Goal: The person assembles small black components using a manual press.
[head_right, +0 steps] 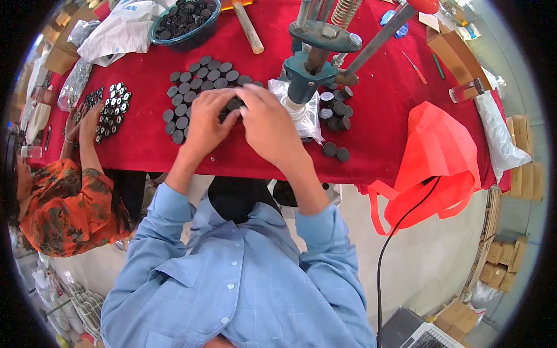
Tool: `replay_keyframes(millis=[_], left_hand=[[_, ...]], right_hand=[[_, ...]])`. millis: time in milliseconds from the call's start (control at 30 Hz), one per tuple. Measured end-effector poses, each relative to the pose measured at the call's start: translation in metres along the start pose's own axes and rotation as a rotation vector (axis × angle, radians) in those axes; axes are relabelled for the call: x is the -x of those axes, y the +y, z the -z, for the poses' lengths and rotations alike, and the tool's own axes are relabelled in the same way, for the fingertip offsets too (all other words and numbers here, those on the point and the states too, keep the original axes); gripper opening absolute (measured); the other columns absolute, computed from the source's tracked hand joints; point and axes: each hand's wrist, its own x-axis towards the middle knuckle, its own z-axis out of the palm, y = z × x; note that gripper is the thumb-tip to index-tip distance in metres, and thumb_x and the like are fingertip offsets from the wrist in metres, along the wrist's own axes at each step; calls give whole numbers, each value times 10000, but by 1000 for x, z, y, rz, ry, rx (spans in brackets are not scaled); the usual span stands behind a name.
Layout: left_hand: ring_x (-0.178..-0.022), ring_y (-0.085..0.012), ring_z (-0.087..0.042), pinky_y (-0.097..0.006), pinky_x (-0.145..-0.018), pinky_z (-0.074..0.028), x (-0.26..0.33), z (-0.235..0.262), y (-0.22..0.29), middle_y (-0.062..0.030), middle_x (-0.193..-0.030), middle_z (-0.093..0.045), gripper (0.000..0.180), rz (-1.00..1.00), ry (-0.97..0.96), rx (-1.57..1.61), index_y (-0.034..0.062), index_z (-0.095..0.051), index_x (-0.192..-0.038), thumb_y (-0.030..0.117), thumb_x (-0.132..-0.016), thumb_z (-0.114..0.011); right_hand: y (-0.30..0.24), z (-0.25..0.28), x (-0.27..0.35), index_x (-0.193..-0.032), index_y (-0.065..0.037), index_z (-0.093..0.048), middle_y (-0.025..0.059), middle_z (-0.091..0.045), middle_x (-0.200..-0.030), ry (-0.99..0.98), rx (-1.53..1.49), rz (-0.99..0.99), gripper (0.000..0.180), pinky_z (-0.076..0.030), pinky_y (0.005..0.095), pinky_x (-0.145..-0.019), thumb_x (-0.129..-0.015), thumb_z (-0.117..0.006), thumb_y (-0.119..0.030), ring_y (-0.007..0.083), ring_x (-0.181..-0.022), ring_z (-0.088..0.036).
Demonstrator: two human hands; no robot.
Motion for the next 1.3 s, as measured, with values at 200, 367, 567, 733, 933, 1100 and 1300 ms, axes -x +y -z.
replay_keyframes(millis=[200, 367, 567, 733, 933, 1100, 1300], left_hand=[[-1139, -271, -586, -430, -954, -446, 15, -28, 25, -60, -1275, -637, 387, -42, -54, -182, 98, -732, -1214, 117, -834, -806], [-1126, -254, -579, -415, -915, -428, 27, -28, 31, -70, -1254, -648, 404, -61, -88, -216, 130, -747, -1228, 104, -829, -799], [-1064, -242, -608, -402, -870, -445, 38, -35, 36, -45, -1163, -701, 358, -56, -59, -200, 147, -785, -1187, 114, -832, -808], [-993, -261, -702, -388, -857, -537, 34, -38, 40, -67, -1089, -763, 331, 67, 151, 67, 107, -789, -1126, 111, -804, -863], [-869, -227, -749, -336, -771, -594, -2, -36, 70, -109, -1040, -775, 378, 234, 169, 303, 32, -721, -1141, 82, -800, -875], [-840, -187, -740, -305, -754, -592, -15, -62, 74, -123, -1053, -774, 565, 208, 131, 397, 35, -626, -1288, 77, -792, -894], [-890, -146, -709, -305, -826, -585, -16, -77, 75, -117, -1113, -787, 632, 262, 117, 485, 15, -601, -1376, 64, -818, -895]], right_hand=[[-21, 61, 83, -1287, 12, -692, 184, -732, -1226, 61, -260, -369, 307, -542, 366, -1005, -998, -593, -19, 295, -1160, -719], [-10, 58, 126, -1247, -7, -705, 168, -712, -1231, 201, -226, -426, 283, -538, 401, -974, -968, -657, -30, 324, -1112, -701], [33, 32, 137, -1251, -63, -710, 150, -620, -1426, 199, 620, -204, 294, -394, 505, -1150, -960, -685, -99, 359, -1349, -557], [82, 44, 136, -1173, -26, -726, 176, -658, -1357, 254, 495, -228, 234, -412, 514, -1128, -950, -674, -80, 377, -1293, -589], [69, 58, 127, -1145, -22, -738, 172, -709, -1254, 440, 359, -216, 201, -482, 475, -1069, -955, -676, -46, 368, -1214, -650], [36, 110, 83, -1160, -7, -737, 163, -744, -1139, 569, 234, -105, 204, -556, 386, -972, -970, -665, -21, 288, -1086, -729], [-17, 170, -3, -1242, 24, -707, 96, -752, -1035, 784, -186, 67, 276, -590, 347, -896, -1067, -608, -166, 194, -1075, -731]])
